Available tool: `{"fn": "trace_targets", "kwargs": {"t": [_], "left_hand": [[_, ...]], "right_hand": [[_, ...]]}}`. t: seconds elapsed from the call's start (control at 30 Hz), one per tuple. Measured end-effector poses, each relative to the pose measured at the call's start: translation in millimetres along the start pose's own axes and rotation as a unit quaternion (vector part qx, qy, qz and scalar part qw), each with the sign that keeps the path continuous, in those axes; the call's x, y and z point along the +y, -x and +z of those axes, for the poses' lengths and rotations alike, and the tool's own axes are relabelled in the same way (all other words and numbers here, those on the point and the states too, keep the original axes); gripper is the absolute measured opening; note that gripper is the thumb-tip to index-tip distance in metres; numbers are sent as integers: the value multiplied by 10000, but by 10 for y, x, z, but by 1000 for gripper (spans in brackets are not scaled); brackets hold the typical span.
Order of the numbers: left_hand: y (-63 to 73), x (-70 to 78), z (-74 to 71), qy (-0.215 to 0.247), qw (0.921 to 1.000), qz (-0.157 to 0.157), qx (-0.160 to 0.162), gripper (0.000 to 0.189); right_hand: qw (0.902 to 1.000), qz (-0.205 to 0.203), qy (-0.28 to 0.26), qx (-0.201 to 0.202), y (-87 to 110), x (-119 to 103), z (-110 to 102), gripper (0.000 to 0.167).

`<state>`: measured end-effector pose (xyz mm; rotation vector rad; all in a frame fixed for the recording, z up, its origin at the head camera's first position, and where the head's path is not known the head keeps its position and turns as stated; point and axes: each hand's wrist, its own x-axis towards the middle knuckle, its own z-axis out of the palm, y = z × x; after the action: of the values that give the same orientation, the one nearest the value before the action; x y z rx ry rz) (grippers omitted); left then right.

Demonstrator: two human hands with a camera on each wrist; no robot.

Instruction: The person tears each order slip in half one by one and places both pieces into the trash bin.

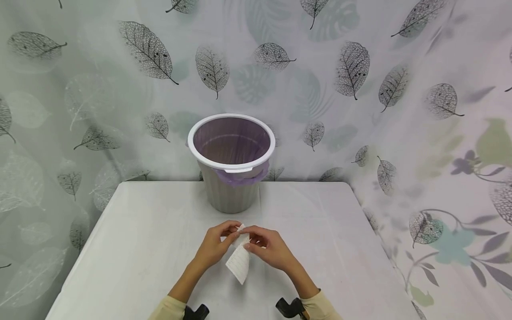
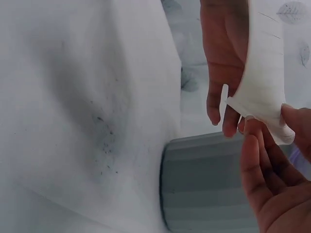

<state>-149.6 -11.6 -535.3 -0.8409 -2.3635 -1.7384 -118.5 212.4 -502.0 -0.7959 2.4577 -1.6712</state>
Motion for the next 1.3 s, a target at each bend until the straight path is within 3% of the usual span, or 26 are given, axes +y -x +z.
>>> {"fn": "trace_targets", "kwargs": {"t": [0.17,0.3,0.4,0.47,0.6,0.77,1.03,1.3], "left_hand": [[-13,34,-50,163,9997,-156,-111,20],[-42,98,-144,268,9992,-302,66,16],[-65,163,-221,256,9994,-194,147,16],[-76,213,-264,235,9997,-75,37,18],[-88,330,-317,-225,9978,142,-603,16],[-95,443,-304,-1266,9827,362,-1300,7],[-91,503,-275,-2011,9677,715,-1341,7],[-99,530,-279,-2099,9631,1190,-1191,6]], "right_hand": [[9988,-189,448,85,-12,-36,15,10],[9963,-304,778,195,-18,-50,10,11],[9936,-346,1027,315,-21,-59,4,10],[9912,-407,1202,384,-28,-69,1,8],[9856,-618,1500,472,-48,-99,-1,4],[9774,-886,1846,524,-68,-148,13,4],[9680,-853,2325,400,-75,-221,43,7],[9677,-998,2254,533,-71,-238,33,9]]}}
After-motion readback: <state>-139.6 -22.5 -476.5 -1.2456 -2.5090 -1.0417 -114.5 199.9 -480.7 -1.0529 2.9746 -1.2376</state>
